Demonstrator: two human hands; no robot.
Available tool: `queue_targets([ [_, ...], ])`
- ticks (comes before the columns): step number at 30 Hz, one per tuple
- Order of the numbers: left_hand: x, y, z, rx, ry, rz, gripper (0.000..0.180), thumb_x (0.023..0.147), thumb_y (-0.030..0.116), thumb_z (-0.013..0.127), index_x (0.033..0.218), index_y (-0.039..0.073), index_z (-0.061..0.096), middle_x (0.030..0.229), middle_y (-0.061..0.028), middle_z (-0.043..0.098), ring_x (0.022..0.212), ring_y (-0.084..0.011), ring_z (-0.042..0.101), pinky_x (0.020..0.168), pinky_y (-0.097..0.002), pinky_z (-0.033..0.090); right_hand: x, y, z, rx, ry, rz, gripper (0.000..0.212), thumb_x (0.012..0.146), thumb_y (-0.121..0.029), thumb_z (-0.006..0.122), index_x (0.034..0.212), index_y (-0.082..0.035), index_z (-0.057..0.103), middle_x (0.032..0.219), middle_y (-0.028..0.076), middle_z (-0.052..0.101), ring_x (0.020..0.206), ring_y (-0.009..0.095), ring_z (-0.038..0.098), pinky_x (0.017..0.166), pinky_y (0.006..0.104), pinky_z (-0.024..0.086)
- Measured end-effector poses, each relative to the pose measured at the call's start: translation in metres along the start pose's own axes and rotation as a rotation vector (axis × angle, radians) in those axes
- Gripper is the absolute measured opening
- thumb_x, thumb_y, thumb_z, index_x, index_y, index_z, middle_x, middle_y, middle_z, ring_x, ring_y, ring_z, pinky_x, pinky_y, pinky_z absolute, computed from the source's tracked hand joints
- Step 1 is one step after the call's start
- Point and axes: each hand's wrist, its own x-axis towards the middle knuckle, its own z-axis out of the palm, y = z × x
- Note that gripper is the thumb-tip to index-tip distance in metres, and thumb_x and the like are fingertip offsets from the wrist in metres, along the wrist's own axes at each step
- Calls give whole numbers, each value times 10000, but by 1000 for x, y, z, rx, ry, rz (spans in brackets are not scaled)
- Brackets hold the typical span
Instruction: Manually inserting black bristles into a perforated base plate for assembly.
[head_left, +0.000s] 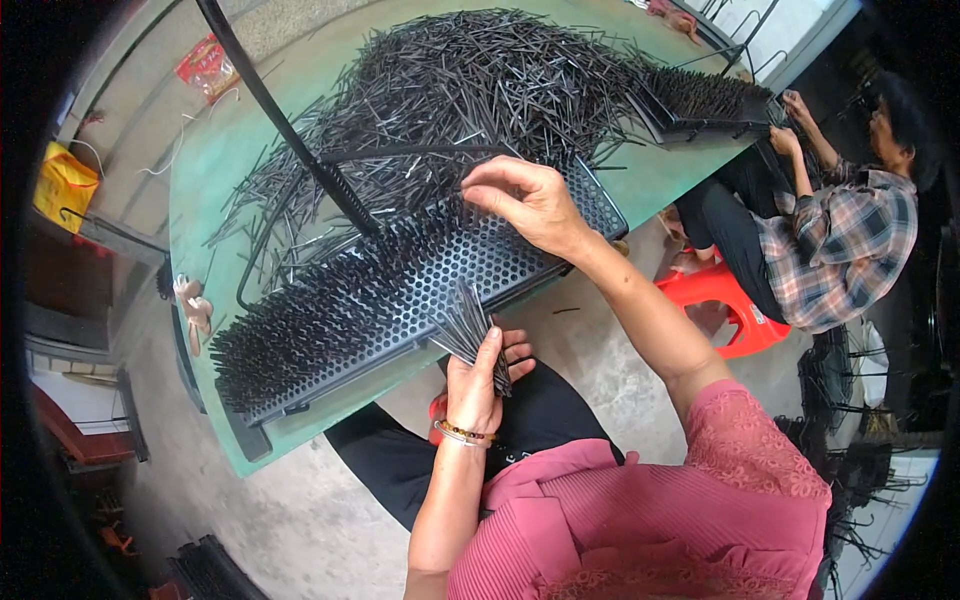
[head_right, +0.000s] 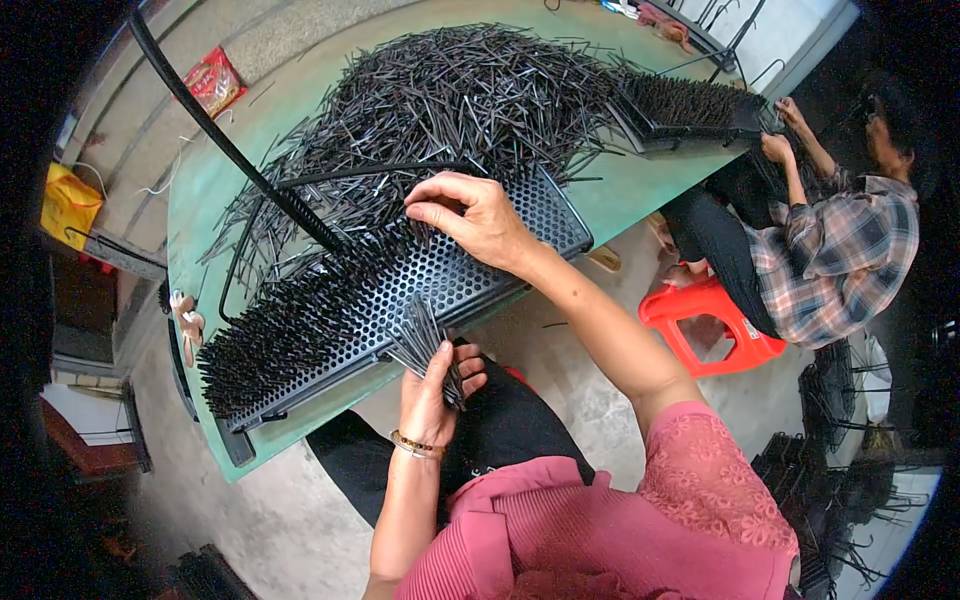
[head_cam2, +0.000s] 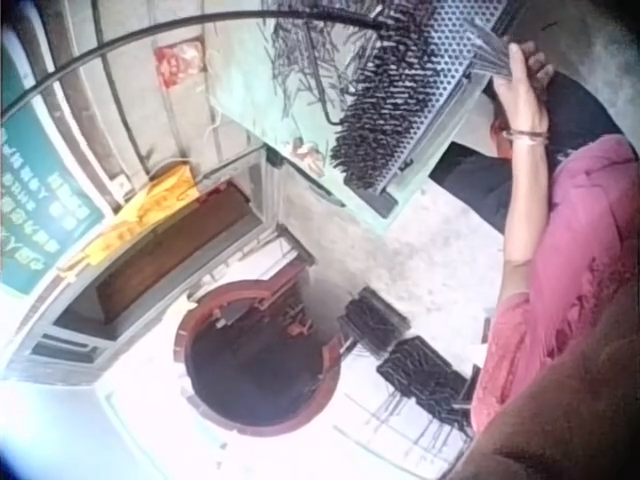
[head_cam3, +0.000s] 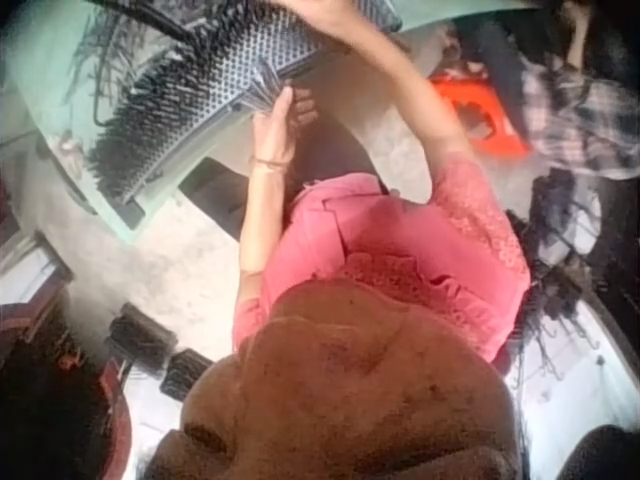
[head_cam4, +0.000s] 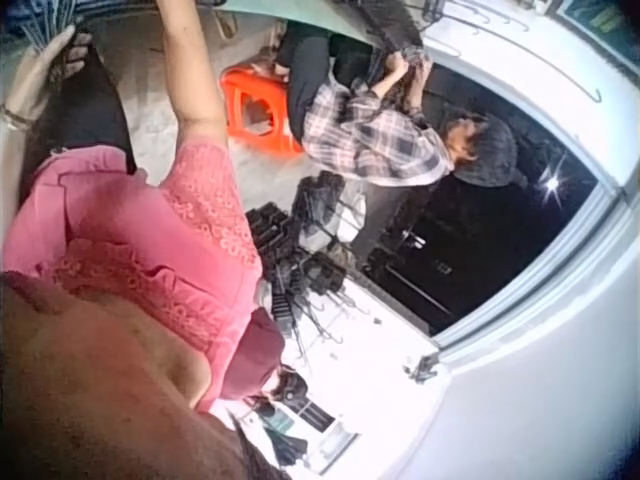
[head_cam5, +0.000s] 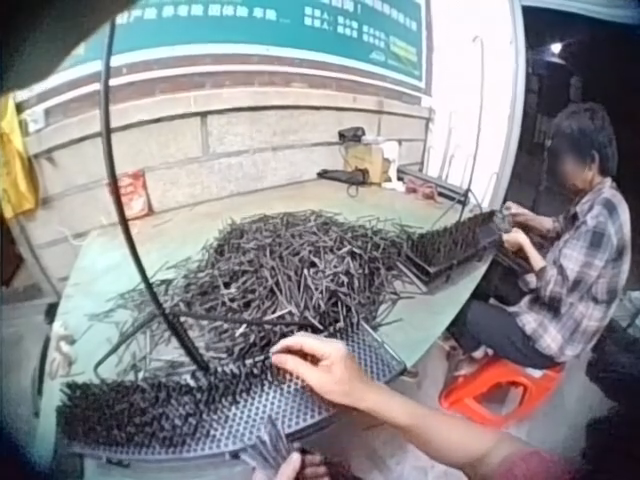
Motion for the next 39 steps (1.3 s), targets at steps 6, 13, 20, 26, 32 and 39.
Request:
queue_targets([
  [6,-2,3,-4,13,-58,-15,267,929,175,543,1136,10,506,949,-154,634,795,-210,646,667,-338,572,9,6,-5,19,-116,5,120,841,-63,648,937,6,662,891,49,661,830,110,622,725,236,493],
  [13,-2,4,-7,13,-92,-40,263,931,169,537,1141,12,507,968,-167,637,806,-218,647,677,-350,571,15,16,-4,80,-116,-80,136,829,-116,667,935,-31,681,871,32,675,791,93,607,711,232,480],
  [20,-1,7,-5,-22,-86,-51,271,937,178,526,1154,18,495,975,-173,636,792,-207,646,659,-335,568,16,20,-8,149,-202,-4,143,834,-118,664,942,-26,681,896,38,676,835,103,618,752,239,487],
  [26,0,2,-9,3,-111,-35,259,949,183,506,1151,22,496,993,-167,633,803,-201,641,654,-329,566,13,20,-7,99,-118,-14,139,837,-111,661,943,-22,683,906,50,674,844,107,623,761,238,494],
  [32,-1,3,-6,14,-100,-22,275,946,186,514,1166,22,497,1005,-154,629,820,-198,635,648,-323,563,12,24,-6,-74,-136,-136,103,814,-69,668,898,-13,687,873,54,686,815,140,631,764,268,485],
  [39,-1,3,-9,49,-82,-38,283,942,185,521,1169,16,503,996,-149,631,819,-194,634,640,-315,562,1,22,3,-472,-109,-401,119,772,-139,701,872,-74,707,878,26,677,831,165,604,798,309,412],
])
